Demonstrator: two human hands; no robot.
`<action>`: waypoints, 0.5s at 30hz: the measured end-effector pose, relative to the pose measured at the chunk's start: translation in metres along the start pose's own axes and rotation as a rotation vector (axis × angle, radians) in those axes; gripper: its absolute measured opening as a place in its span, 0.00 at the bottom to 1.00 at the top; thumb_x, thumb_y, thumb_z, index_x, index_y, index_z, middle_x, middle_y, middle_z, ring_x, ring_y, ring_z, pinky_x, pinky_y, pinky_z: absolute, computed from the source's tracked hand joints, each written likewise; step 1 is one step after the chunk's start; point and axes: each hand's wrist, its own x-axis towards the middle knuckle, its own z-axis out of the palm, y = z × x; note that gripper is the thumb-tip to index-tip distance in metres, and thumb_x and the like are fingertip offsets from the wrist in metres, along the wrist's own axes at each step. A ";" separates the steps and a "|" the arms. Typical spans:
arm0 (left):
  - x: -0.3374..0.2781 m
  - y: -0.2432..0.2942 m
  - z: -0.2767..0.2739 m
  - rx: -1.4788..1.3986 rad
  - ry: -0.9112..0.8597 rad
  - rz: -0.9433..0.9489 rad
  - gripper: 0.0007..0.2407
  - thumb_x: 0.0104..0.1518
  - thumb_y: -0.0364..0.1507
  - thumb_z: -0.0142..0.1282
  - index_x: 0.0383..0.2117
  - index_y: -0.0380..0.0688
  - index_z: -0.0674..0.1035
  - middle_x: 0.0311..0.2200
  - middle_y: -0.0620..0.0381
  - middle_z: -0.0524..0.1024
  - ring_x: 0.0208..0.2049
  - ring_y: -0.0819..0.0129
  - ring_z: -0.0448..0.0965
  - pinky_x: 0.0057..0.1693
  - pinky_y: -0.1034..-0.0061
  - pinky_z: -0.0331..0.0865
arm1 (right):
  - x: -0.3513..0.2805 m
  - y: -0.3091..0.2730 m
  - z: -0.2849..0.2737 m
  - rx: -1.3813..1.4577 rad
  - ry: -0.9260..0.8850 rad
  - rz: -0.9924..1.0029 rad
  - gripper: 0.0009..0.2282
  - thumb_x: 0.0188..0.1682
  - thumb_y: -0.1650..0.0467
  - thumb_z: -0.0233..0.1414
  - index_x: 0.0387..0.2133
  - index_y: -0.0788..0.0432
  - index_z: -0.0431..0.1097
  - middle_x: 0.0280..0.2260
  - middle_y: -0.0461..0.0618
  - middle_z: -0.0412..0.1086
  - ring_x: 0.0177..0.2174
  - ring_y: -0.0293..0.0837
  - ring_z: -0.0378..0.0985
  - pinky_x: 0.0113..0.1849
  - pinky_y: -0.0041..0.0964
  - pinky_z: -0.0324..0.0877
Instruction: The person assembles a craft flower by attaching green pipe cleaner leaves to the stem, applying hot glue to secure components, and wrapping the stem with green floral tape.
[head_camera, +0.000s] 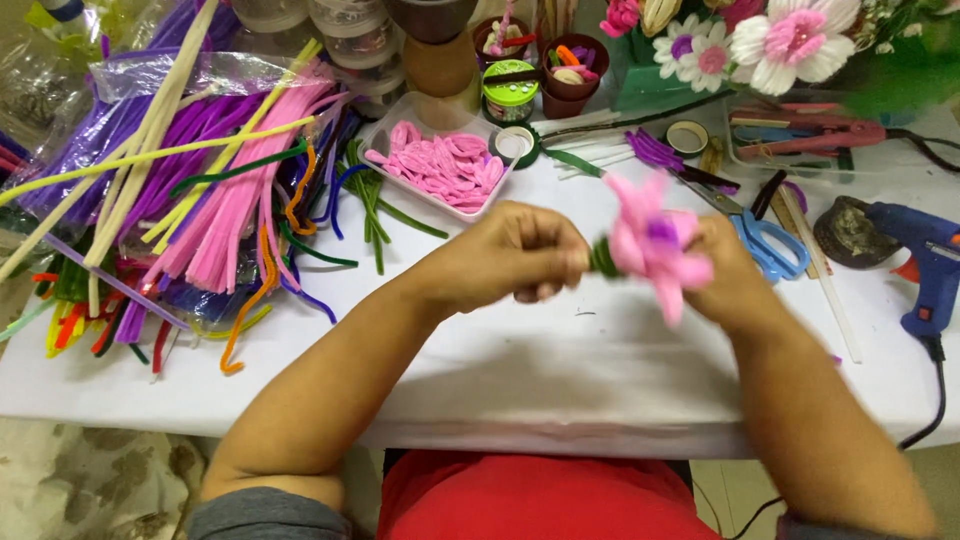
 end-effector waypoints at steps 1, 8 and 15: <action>-0.001 0.001 0.002 0.170 -0.112 -0.024 0.03 0.59 0.23 0.60 0.30 0.37 0.81 0.22 0.56 0.78 0.19 0.80 0.74 0.23 0.89 0.63 | 0.011 0.012 -0.015 0.092 -0.245 0.114 0.03 0.45 0.75 0.62 0.24 0.63 0.78 0.25 0.55 0.75 0.29 0.44 0.71 0.37 0.42 0.70; 0.012 -0.015 0.008 1.055 -0.060 -0.041 0.05 0.48 0.33 0.72 0.23 0.50 0.87 0.20 0.61 0.85 0.20 0.75 0.76 0.33 0.75 0.67 | 0.099 -0.047 -0.016 -0.451 -0.744 0.283 0.04 0.41 0.71 0.66 0.28 0.57 0.85 0.28 0.44 0.86 0.30 0.34 0.86 0.37 0.30 0.78; 0.014 -0.015 -0.005 0.895 0.196 0.027 0.09 0.49 0.24 0.55 0.31 0.44 0.87 0.18 0.65 0.78 0.21 0.81 0.72 0.33 0.82 0.66 | 0.089 -0.048 0.001 -0.778 -0.375 -0.260 0.02 0.44 0.69 0.65 0.27 0.52 0.80 0.26 0.45 0.73 0.33 0.51 0.73 0.35 0.47 0.66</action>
